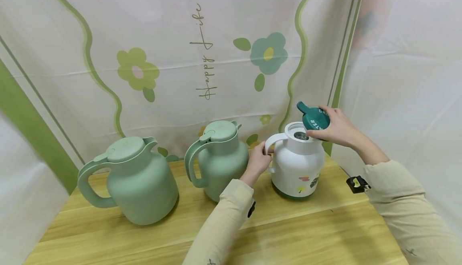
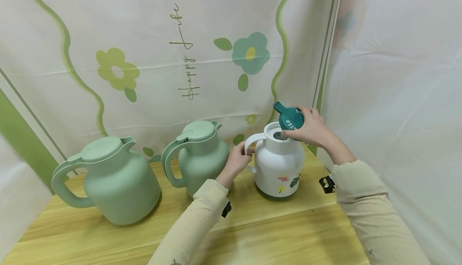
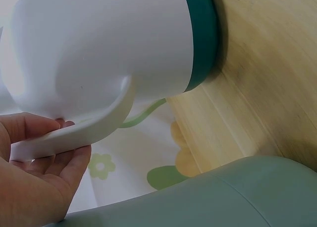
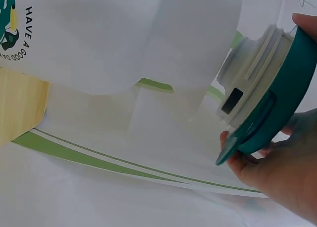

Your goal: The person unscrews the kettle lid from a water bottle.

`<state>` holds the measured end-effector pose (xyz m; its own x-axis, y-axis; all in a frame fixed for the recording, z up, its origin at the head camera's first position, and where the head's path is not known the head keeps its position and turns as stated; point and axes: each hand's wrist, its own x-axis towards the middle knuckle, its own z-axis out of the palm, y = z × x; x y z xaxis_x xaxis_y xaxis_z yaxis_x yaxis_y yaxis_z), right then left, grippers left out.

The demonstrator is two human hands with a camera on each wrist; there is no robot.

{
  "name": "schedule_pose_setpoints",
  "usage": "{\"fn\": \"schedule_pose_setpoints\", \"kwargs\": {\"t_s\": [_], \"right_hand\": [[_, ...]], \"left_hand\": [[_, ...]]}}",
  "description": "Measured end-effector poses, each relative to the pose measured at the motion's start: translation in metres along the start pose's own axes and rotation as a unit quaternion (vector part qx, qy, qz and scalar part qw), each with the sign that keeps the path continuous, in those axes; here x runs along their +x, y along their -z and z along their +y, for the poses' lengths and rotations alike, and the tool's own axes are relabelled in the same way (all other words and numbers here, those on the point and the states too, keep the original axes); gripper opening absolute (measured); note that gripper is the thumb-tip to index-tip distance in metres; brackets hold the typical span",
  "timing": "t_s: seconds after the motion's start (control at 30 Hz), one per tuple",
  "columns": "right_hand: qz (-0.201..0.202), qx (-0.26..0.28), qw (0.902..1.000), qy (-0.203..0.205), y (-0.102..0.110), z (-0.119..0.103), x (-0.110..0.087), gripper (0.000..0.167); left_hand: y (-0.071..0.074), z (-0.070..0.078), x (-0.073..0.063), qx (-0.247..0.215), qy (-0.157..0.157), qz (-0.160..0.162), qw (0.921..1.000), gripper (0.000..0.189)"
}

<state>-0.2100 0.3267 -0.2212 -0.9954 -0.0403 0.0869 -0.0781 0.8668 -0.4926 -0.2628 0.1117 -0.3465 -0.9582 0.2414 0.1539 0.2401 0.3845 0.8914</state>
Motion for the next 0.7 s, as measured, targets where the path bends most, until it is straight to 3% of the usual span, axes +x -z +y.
{"fn": "schedule_pose_setpoints", "kwargs": {"t_s": [0.3, 0.7], "right_hand": [[0.015, 0.021, 0.9997, 0.001, -0.001, 0.009, -0.011, 0.098], [-0.001, 0.075, 0.9968, -0.026, 0.001, 0.025, -0.025, 0.095]], "left_hand": [[0.002, 0.000, -0.001, -0.005, 0.002, 0.000, 1.0000, 0.027], [0.000, 0.000, -0.001, -0.001, -0.001, 0.003, 1.0000, 0.027]]}}
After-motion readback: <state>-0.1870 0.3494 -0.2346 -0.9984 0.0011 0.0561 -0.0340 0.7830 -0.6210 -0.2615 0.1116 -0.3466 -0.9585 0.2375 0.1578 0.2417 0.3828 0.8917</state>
